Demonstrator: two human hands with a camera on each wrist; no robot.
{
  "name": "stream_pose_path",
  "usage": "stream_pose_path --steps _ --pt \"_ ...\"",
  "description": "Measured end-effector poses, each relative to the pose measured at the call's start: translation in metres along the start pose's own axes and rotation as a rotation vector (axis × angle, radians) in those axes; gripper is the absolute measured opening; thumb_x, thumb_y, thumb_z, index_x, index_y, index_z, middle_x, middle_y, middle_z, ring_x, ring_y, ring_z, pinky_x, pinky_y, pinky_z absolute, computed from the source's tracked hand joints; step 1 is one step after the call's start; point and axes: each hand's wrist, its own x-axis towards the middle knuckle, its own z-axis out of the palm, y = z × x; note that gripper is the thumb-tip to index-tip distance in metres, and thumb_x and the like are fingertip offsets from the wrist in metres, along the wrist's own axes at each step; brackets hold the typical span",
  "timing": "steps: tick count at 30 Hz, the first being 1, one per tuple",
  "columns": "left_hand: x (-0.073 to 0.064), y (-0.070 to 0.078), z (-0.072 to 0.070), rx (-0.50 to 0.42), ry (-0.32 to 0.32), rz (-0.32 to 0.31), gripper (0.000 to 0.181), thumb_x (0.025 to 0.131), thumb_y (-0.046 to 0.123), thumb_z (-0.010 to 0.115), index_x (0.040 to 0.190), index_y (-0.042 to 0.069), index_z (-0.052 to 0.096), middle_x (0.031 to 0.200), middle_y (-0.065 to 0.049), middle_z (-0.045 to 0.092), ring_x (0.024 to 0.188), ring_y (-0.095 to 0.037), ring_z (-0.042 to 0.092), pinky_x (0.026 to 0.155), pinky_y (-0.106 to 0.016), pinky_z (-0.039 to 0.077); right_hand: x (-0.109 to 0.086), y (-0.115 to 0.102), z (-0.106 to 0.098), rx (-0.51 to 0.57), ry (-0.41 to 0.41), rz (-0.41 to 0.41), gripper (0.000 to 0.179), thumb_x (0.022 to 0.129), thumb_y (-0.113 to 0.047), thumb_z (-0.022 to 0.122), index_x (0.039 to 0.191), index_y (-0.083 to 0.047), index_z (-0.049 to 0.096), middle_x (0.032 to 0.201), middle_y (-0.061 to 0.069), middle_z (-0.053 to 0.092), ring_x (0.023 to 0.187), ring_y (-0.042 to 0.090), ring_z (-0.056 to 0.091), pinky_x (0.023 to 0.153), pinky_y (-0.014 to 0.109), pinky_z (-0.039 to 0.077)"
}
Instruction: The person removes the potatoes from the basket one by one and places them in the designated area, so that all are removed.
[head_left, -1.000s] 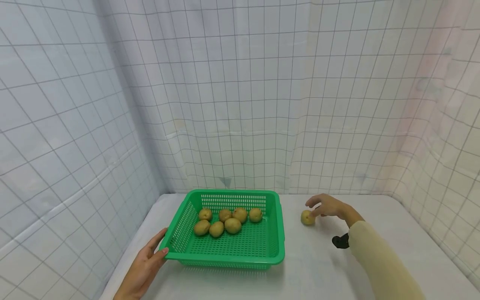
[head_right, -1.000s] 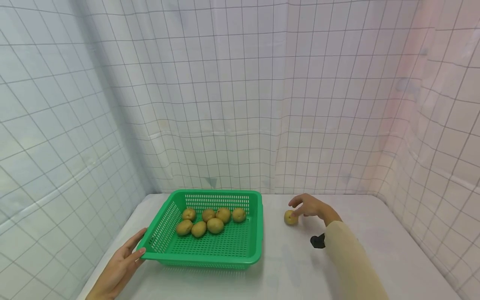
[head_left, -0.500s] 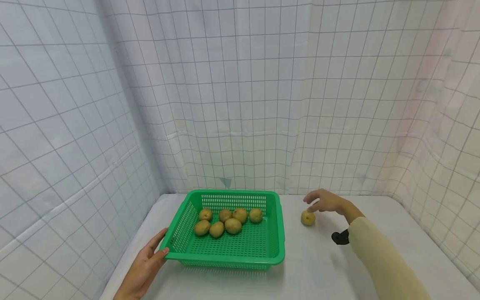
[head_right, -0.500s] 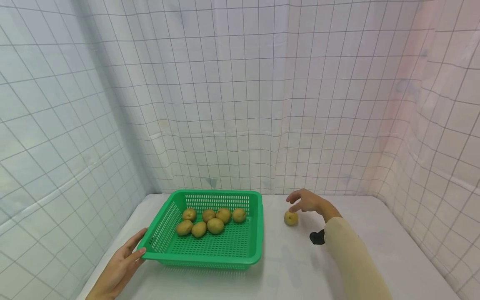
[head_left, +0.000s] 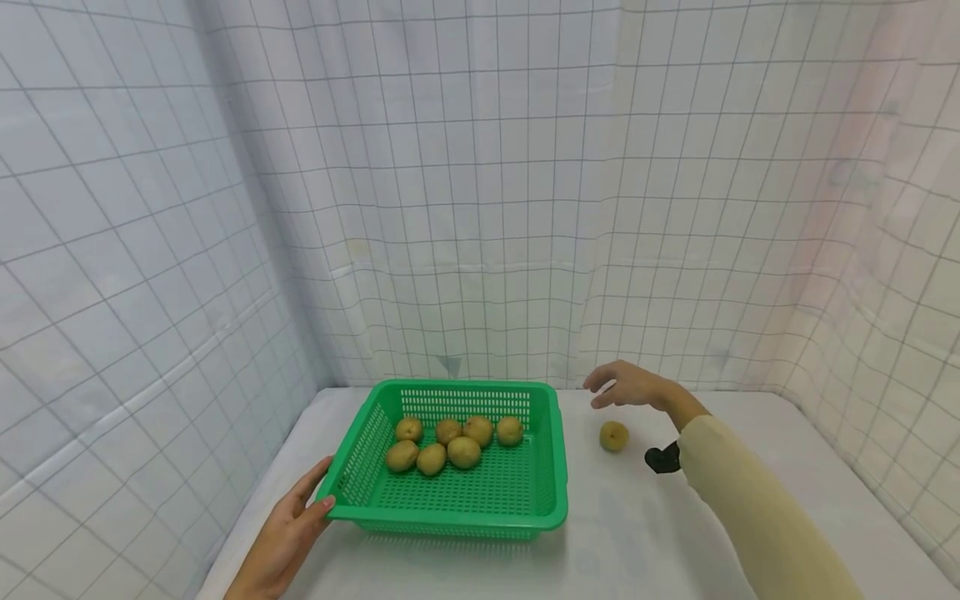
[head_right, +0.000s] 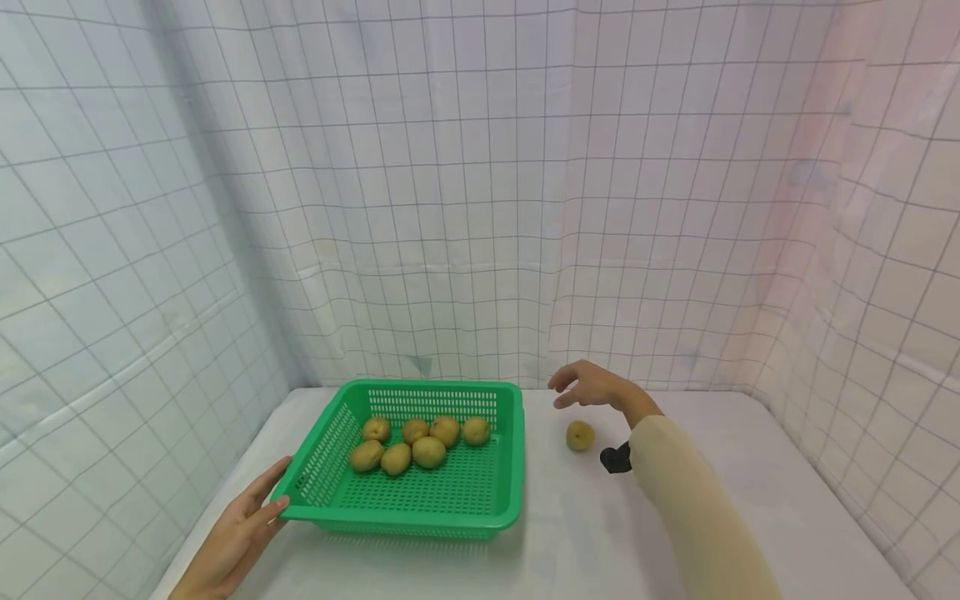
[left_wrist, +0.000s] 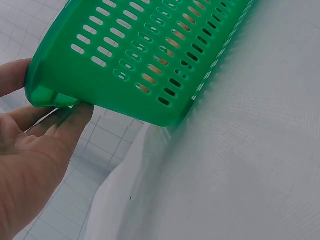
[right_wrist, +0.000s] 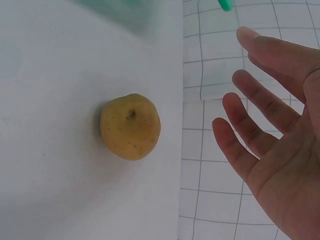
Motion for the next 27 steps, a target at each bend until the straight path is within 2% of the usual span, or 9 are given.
stream_pose_path --steps 6,16,23,27 --pt "0.0 0.0 0.0 0.001 0.0 0.006 0.071 0.112 0.008 0.047 0.163 -0.004 -0.001 0.168 -0.023 -0.012 0.134 0.006 0.041 0.106 -0.022 0.043 0.006 -0.015 0.003 0.011 -0.023 -0.046 0.041 0.097 -0.016 0.074 0.135 -0.004 0.065 0.135 0.013 0.062 0.12 0.033 0.062 0.099 0.048 0.054" --pt "0.0 0.002 0.001 0.003 0.005 0.0 0.071 0.112 0.008 0.047 0.163 -0.004 -0.001 0.168 -0.022 -0.011 0.135 0.005 0.041 0.106 -0.022 0.043 0.015 -0.034 0.007 0.003 -0.035 -0.081 0.039 0.096 -0.017 0.076 0.134 -0.008 0.066 0.133 0.007 0.063 0.12 0.028 0.063 0.098 0.045 0.054" --pt "0.001 0.001 0.001 0.004 -0.006 0.017 0.071 0.111 0.007 0.047 0.162 -0.006 -0.001 0.167 -0.025 -0.013 0.134 0.006 0.042 0.105 -0.022 0.043 0.018 -0.046 0.009 -0.039 -0.086 -0.095 0.044 0.096 -0.014 0.075 0.137 -0.003 0.064 0.137 0.015 0.062 0.12 0.029 0.062 0.096 0.045 0.055" --pt "0.001 0.0 0.0 -0.002 -0.026 0.025 0.072 0.111 0.006 0.046 0.161 -0.007 -0.004 0.166 -0.026 -0.015 0.133 0.008 0.041 0.106 -0.022 0.042 0.021 -0.053 0.013 -0.037 -0.118 -0.099 0.041 0.096 -0.012 0.074 0.136 -0.004 0.065 0.134 0.011 0.064 0.12 0.03 0.061 0.096 0.047 0.055"
